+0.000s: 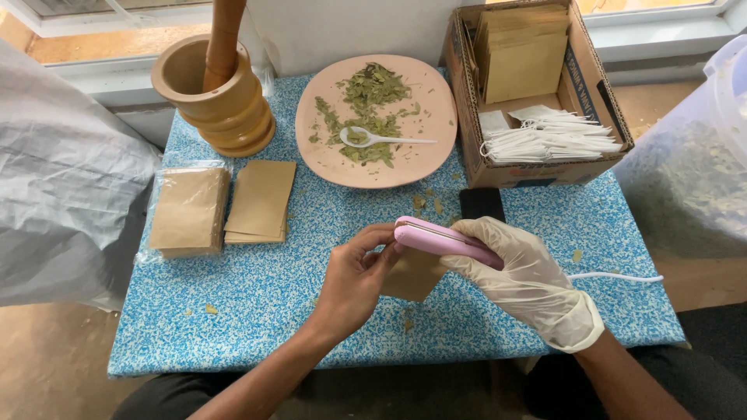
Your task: The person is manually sealing small tea bags using a handheld heat sealer after folding the tops.
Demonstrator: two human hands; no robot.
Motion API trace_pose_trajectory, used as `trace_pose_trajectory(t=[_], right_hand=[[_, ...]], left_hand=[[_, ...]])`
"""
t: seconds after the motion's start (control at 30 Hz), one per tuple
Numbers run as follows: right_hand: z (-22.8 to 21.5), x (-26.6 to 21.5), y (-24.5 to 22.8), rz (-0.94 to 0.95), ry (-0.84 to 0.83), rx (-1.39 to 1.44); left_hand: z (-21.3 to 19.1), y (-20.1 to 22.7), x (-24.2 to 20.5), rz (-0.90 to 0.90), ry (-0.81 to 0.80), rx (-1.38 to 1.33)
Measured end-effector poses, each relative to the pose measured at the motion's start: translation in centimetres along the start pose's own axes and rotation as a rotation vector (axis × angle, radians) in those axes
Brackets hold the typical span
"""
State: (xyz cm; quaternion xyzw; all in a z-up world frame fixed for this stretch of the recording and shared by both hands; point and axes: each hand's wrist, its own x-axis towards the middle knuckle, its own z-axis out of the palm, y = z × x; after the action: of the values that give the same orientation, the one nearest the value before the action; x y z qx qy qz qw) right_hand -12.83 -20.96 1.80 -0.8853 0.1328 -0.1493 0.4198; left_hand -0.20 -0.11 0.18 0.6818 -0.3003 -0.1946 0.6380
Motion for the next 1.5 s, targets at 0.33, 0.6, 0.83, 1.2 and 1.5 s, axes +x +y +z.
trace_pose_trajectory(t=[0.33, 0.6, 0.83, 1.2, 1.5], right_hand=[[-0.4, -0.3, 0.7, -0.036, -0.032, -0.007], [-0.6, -0.7, 0.5, 0.022, -0.056, 0.025], [-1.7, -0.5, 0.1, -0.125, -0.031, -0.077], [-1.8, -1.1, -0.1, -0.299, 0.02, -0.125], [-1.2, -1.3, 2.3, -0.478, 0.017, -0.222]], left_hand=[[0.1, 0.1, -0.3, 0.004, -0.008, 0.007], [0.1, 0.5, -0.6, 0.041, -0.032, 0.047], [0.5, 1.2, -0.8, 0.081, -0.041, 0.027], [0.3, 1.4, -1.2, 0.07, -0.079, 0.006], [-0.4, 2.3, -0.6, 0.105, -0.163, 0.186]])
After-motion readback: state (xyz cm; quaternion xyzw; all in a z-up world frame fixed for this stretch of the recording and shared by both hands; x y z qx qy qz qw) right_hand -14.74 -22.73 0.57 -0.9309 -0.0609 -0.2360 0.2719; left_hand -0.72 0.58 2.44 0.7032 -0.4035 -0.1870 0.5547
